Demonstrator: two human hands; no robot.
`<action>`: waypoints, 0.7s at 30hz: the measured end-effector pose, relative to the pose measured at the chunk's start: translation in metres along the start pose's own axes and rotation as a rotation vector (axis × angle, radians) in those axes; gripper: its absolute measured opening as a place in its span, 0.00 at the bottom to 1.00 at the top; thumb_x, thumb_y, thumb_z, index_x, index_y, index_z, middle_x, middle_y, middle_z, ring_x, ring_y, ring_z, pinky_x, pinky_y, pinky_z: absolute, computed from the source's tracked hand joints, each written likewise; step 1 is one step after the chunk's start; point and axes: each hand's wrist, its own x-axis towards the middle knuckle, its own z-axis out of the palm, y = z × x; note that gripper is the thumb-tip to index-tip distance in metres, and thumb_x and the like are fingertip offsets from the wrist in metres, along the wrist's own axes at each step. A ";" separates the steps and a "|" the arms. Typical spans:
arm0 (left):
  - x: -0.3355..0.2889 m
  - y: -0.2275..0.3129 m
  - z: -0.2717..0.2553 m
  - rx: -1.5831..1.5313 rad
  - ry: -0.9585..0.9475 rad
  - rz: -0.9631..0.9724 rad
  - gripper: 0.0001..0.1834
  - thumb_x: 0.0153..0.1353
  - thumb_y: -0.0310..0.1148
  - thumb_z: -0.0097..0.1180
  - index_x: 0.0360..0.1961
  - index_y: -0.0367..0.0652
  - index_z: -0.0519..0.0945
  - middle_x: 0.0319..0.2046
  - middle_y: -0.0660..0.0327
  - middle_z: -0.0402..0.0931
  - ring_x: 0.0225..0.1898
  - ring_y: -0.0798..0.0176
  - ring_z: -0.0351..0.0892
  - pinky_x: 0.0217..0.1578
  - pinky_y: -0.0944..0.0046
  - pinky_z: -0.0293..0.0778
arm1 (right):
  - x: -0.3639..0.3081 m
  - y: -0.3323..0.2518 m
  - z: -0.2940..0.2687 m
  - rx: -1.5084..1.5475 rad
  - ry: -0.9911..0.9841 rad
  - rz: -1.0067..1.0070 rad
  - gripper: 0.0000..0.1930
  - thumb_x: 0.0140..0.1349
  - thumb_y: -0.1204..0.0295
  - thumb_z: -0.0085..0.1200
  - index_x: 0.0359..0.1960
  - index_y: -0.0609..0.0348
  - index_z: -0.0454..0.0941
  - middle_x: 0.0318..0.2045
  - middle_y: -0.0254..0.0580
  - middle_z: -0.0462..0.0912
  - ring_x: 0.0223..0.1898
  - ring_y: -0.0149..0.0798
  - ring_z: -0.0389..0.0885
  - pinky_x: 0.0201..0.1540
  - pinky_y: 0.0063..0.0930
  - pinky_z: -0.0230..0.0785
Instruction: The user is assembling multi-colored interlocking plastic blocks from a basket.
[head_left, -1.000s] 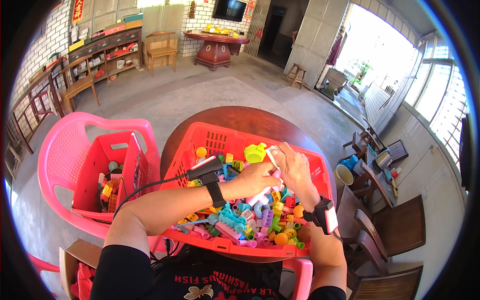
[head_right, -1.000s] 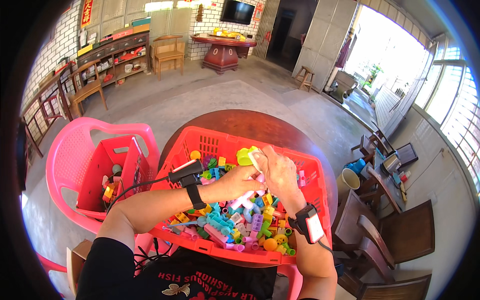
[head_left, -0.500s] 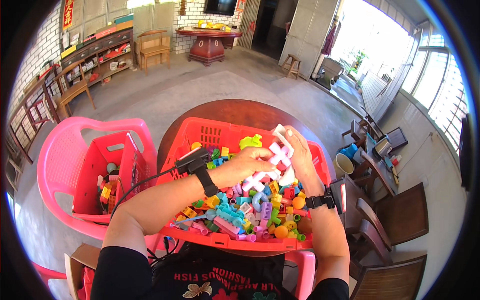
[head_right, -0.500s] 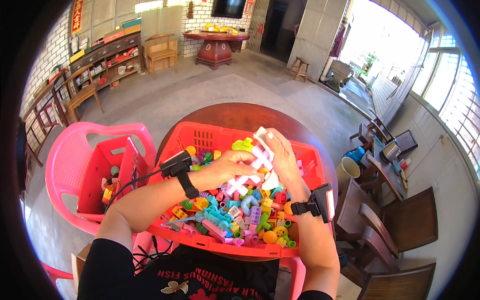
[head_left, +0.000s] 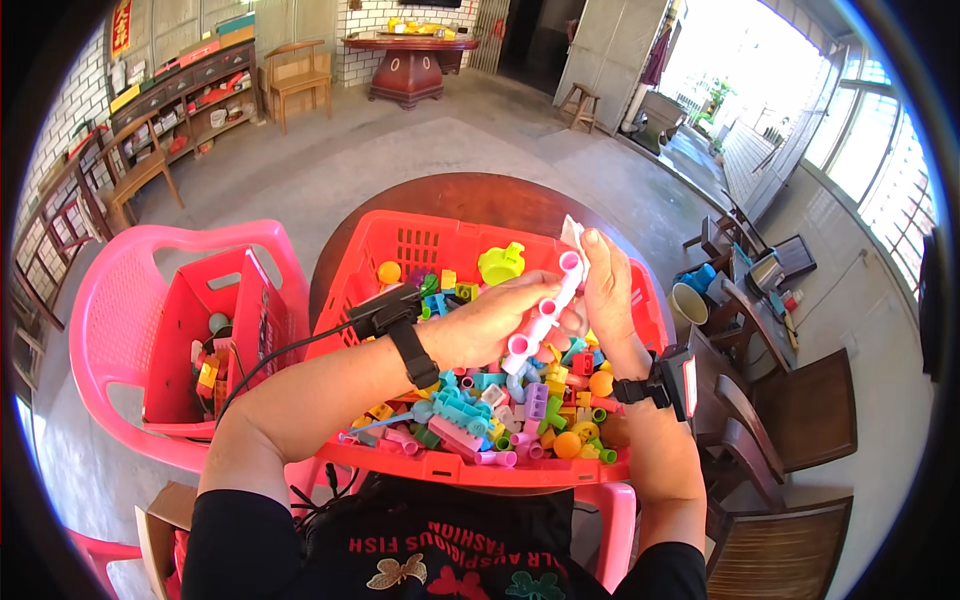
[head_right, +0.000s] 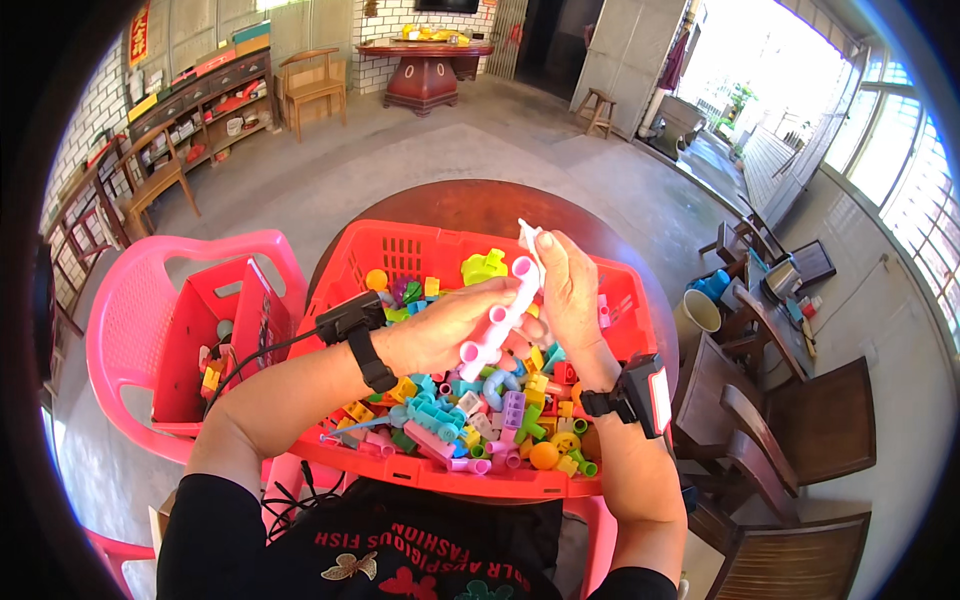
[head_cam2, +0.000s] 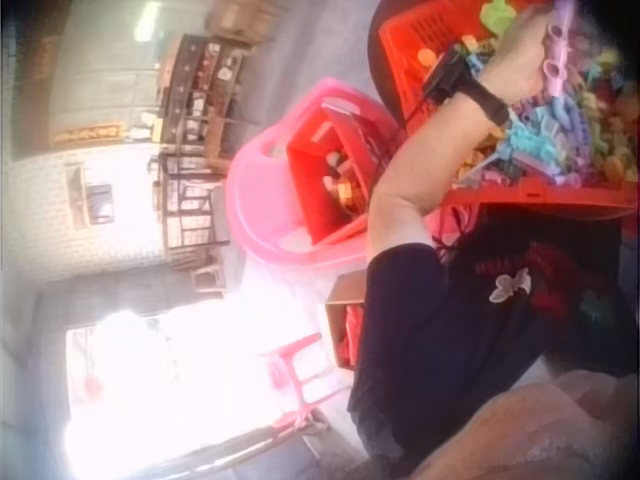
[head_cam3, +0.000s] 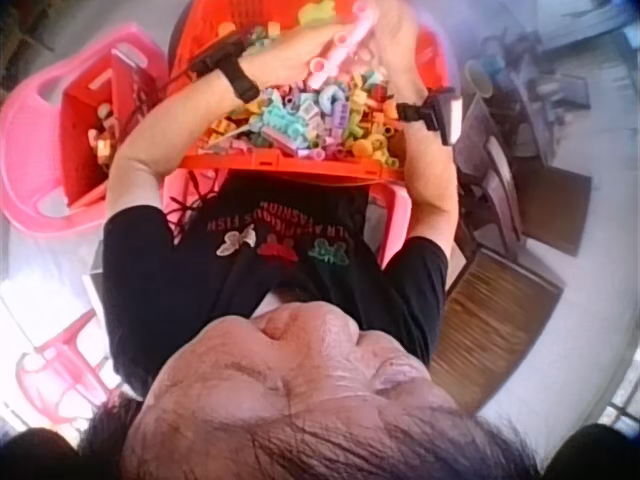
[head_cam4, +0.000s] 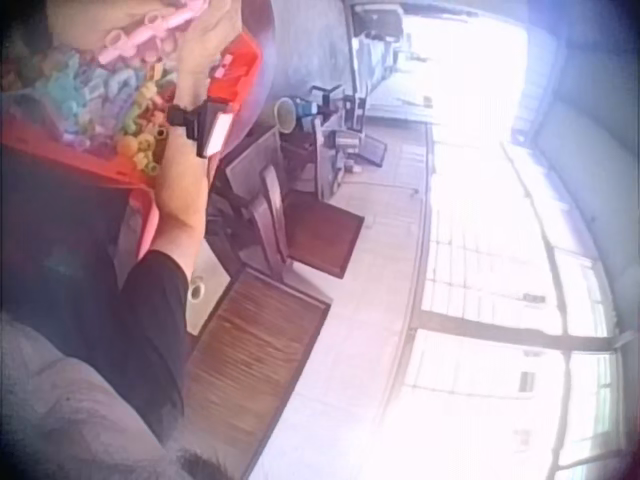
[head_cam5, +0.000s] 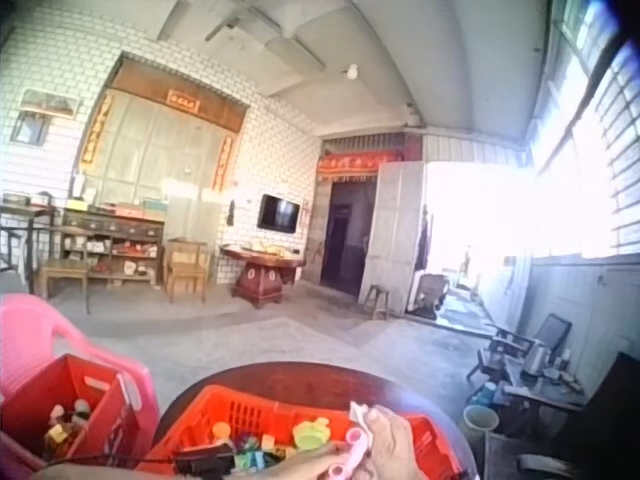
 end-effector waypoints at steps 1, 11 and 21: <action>-0.002 0.000 0.004 -0.006 0.000 0.000 0.17 0.65 0.47 0.43 0.45 0.46 0.69 0.35 0.60 0.75 0.38 0.64 0.76 0.35 0.64 0.74 | 0.003 0.004 -0.004 -0.052 -0.003 0.019 0.20 0.67 0.58 0.39 0.26 0.63 0.70 0.18 0.34 0.67 0.21 0.28 0.61 0.23 0.24 0.57; -0.003 0.004 -0.011 -0.159 -0.138 -0.024 0.25 0.66 0.54 0.33 0.47 0.44 0.70 0.33 0.57 0.76 0.27 0.64 0.76 0.26 0.62 0.76 | 0.005 -0.001 -0.008 -0.100 -0.114 -0.013 0.10 0.66 0.66 0.43 0.36 0.62 0.70 0.24 0.37 0.73 0.28 0.27 0.68 0.31 0.23 0.64; -0.009 0.024 -0.015 0.012 0.016 -0.071 0.17 0.61 0.42 0.43 0.43 0.40 0.74 0.33 0.57 0.77 0.33 0.59 0.80 0.28 0.57 0.77 | 0.000 -0.013 -0.002 -0.053 -0.244 -0.048 0.11 0.63 0.66 0.48 0.41 0.59 0.70 0.31 0.33 0.74 0.35 0.25 0.70 0.39 0.21 0.65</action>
